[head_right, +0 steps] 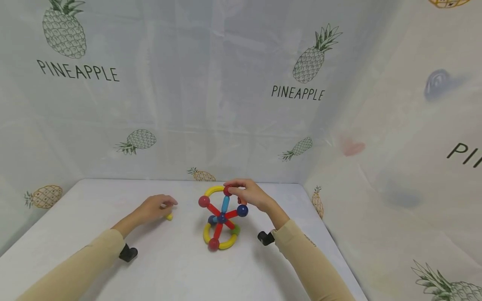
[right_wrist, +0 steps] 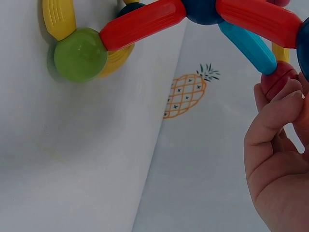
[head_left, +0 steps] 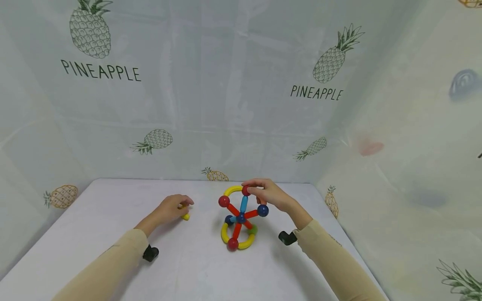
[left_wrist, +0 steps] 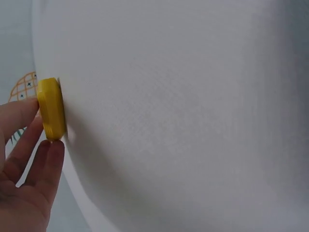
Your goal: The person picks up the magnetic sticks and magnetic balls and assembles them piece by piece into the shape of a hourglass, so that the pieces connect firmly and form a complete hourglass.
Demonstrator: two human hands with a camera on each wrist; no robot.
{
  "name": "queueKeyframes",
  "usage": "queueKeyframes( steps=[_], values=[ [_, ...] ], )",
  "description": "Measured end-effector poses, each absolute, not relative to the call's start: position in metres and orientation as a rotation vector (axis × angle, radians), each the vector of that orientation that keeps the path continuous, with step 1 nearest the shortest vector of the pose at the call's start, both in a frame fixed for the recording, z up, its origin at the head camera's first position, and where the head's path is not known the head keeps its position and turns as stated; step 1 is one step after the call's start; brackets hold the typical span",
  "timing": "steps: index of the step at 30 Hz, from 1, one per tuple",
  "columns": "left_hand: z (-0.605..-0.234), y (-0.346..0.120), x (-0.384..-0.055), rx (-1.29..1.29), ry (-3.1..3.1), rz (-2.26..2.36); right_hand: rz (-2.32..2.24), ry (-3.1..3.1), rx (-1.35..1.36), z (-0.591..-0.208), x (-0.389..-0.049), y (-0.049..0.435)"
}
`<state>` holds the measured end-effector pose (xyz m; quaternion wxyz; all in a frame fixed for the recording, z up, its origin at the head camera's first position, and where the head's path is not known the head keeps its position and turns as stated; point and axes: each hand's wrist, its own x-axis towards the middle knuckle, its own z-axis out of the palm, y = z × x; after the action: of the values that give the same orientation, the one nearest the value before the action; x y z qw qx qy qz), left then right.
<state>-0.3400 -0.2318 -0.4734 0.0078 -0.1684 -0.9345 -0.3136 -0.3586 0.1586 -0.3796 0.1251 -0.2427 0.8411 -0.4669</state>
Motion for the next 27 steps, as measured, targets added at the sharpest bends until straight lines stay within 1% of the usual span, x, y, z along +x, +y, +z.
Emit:
queueKeyframes(
  steps=[3,10,13,27],
  values=[
    [-0.472,-0.231,-0.339,-0.504,-2.926,-1.010,-1.354,2.457,-0.712,-0.380,-0.358,0.159],
    [-0.469,-0.231,-0.335,-0.280,-3.001,-0.975,-1.344,2.467,-0.710,-0.381,-0.359,0.159],
    [-0.469,-0.231,-0.334,-0.230,-3.021,-0.975,-1.347,2.472,-0.708,-0.381,-0.359,0.160],
    [-0.461,-0.214,-0.324,-0.283,-3.015,-1.150,-1.402,2.436,-0.671,-0.382,-0.355,0.162]
  ],
)
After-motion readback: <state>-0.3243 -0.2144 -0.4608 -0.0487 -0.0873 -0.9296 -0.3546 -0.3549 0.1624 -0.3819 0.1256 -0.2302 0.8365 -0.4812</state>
